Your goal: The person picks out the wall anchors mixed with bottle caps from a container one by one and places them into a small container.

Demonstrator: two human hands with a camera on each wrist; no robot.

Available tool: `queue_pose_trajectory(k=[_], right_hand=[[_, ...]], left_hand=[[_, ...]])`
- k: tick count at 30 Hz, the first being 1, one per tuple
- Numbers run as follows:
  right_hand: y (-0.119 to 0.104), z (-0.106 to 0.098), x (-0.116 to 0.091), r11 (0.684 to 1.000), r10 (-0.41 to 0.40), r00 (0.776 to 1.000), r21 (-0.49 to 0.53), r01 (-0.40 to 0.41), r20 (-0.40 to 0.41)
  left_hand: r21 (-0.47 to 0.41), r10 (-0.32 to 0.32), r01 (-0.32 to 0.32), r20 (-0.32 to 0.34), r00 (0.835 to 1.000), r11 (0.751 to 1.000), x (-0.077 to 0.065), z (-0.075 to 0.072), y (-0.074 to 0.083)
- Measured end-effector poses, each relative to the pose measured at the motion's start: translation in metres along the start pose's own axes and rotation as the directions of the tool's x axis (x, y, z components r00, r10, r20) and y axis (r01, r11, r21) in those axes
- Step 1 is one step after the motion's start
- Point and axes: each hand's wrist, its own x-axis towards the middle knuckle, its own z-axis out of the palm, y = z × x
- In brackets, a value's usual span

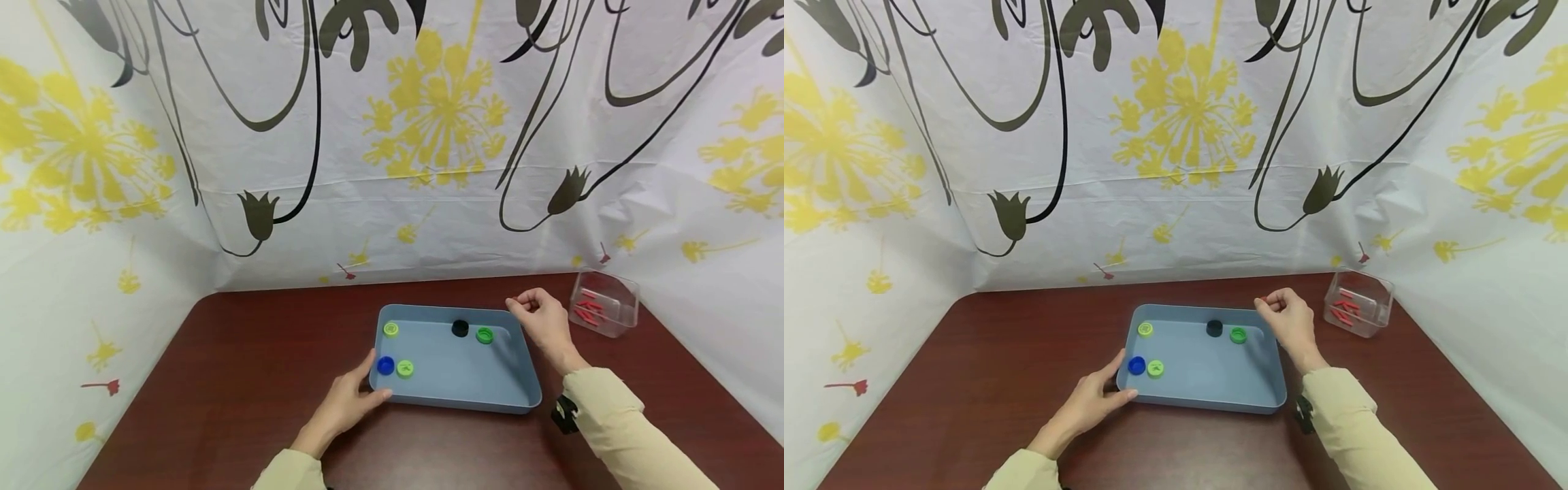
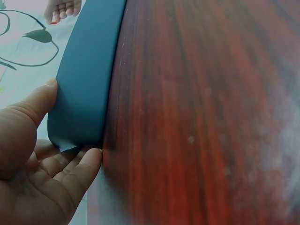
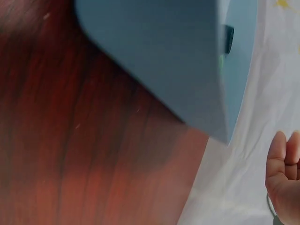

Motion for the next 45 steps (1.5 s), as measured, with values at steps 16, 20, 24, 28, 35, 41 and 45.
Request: queue_pose_trajectory(k=[16, 20, 24, 28, 35, 41, 45], right_hand=[[0.044, -0.032, 0.002, 0.99, 0.139, 0.962, 0.067, -0.127, -0.235], [0.054, -0.046, 0.006, 0.985, 0.173, 0.934, 0.077, -0.156, -0.313], [0.065, -0.058, 0.01, 0.976, 0.219, 0.907, 0.083, -0.203, -0.36], [0.074, -0.065, 0.013, 0.964, 0.267, 0.887, 0.102, -0.247, -0.376], [0.088, -0.072, 0.016, 0.958, 0.286, 0.871, 0.091, -0.272, -0.401], [0.098, -0.076, 0.017, 0.948, 0.302, 0.861, 0.035, -0.316, -0.409], [0.106, -0.078, 0.018, 0.939, 0.298, 0.863, -0.04, -0.342, -0.407]], left_hand=[[0.015, -0.03, 0.03, -0.003, 1.0, 0.999, -0.003, -0.002, 0.0], [0.01, -0.022, 0.022, -0.006, 1.0, 1.0, -0.003, -0.002, 0.0], [0.011, -0.02, 0.02, -0.011, 1.0, 1.0, -0.003, -0.003, 0.0], [0.022, -0.022, 0.022, -0.014, 1.0, 1.0, -0.004, -0.003, 0.001], [0.019, -0.029, 0.029, -0.008, 1.0, 0.999, -0.004, -0.003, 0.002], [0.014, -0.036, 0.036, -0.006, 0.999, 0.999, -0.004, -0.002, 0.002], [0.013, -0.036, 0.036, -0.006, 0.999, 0.999, -0.003, -0.002, 0.002]])
